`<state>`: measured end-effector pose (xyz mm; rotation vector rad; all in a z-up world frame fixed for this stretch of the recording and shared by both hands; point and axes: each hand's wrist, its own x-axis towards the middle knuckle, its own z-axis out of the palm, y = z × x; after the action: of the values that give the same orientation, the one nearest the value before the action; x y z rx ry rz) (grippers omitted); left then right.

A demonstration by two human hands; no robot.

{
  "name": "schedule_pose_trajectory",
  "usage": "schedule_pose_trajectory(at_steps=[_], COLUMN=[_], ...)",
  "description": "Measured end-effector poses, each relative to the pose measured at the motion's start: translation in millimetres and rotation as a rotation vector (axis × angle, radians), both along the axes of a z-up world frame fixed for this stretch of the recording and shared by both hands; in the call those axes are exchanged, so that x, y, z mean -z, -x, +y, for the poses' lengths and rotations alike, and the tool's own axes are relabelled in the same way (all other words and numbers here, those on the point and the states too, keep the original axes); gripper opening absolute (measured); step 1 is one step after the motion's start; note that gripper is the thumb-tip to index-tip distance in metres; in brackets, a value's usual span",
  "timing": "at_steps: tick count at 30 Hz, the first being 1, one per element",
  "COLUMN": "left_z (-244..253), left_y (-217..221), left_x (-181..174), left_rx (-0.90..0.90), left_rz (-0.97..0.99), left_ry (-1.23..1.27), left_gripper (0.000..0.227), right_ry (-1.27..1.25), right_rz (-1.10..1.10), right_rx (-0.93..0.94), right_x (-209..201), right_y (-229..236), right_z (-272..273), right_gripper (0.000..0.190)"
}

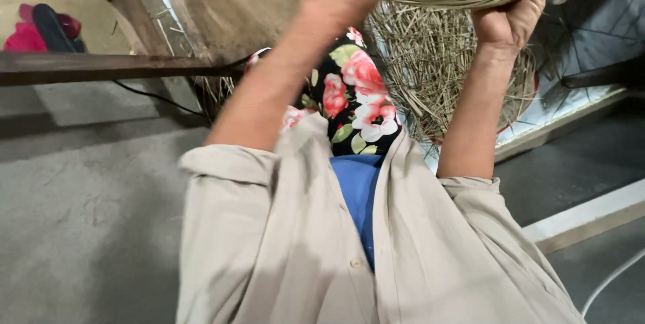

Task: The person is weaving and tying bundles of straw together using individual straw strands and trimming them with scissors.

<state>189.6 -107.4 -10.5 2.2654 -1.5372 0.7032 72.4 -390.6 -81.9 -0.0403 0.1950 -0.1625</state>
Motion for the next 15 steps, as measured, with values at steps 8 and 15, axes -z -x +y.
schedule_pose_trajectory(at_steps=[8, 15], left_z=[168.7, 183.5], left_y=[-12.2, 12.8], left_x=[10.4, -2.7], left_rx=[-0.358, -0.419], left_rz=[-0.120, -0.307], left_ry=[-0.421, -0.399], left_gripper=[0.027, 0.023], right_ry=[-0.079, 2.094], right_rz=[0.641, 1.509], right_rx=[0.394, -0.428], right_x=[-14.0, 91.9], right_y=[63.3, 112.8], right_z=[-4.8, -23.2], right_gripper=[0.015, 0.084])
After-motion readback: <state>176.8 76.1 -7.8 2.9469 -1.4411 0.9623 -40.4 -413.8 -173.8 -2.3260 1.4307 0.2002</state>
